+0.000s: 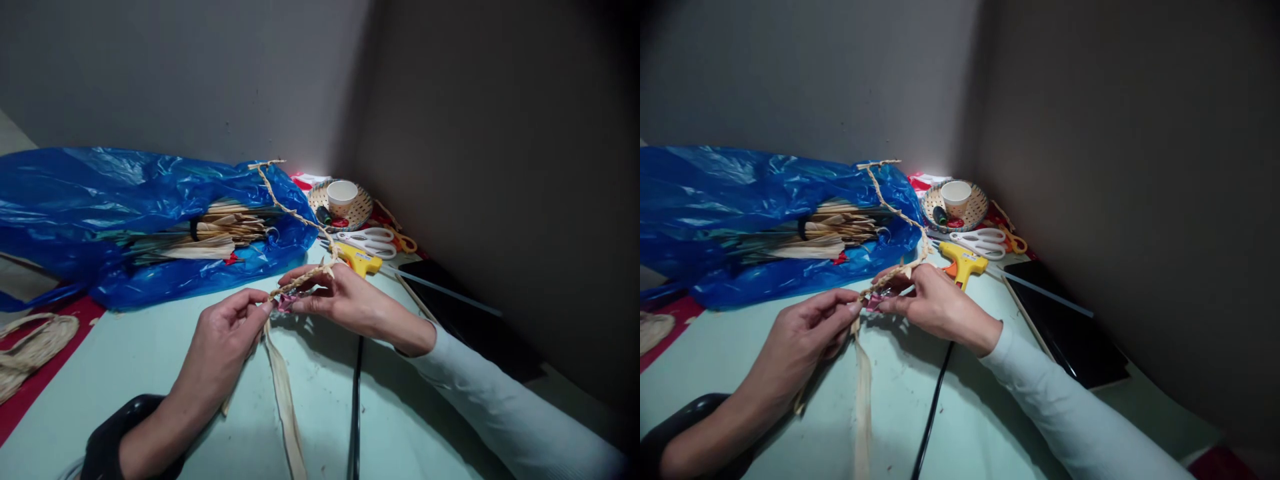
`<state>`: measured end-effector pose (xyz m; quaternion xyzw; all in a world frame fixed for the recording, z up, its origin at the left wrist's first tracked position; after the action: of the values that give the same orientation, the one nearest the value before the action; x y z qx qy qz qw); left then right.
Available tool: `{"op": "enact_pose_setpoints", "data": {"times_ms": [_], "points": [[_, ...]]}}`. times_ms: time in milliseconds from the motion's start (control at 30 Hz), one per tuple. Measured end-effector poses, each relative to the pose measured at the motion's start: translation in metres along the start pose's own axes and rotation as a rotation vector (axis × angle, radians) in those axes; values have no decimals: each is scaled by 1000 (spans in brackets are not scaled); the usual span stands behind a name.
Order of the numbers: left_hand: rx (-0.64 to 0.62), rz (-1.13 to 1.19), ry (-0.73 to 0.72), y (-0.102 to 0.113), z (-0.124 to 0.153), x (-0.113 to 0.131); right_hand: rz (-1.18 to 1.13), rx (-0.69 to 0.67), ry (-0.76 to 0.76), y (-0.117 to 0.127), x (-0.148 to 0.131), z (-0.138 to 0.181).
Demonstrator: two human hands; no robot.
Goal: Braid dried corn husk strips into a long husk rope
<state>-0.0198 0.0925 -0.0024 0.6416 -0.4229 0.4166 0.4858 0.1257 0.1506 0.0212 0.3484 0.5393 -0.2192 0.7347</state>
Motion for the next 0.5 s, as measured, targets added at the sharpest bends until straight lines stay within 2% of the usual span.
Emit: {"op": "enact_pose_setpoints", "data": {"times_ms": [133, 267, 500], "points": [[102, 53, 19, 10, 0, -8, 65, -59, -15, -5, 5, -2], [112, 61, 21, 10, 0, -10, 47, -93, -48, -4, 0, 1], [135, 95, 59, 11, 0, -10, 20, 53, -69, 16, -16, 10]]}}
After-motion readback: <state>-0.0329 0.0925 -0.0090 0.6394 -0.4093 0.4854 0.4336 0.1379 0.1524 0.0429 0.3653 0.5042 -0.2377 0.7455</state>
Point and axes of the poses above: each hand's wrist, its own z-axis away from the middle knuckle, its own y-axis out of the back of the hand, x = y × z, the point moved 7 cm from there along -z, towards the middle knuckle, and after that the axes turned 15 degrees about -y, right-handed, at the moved point
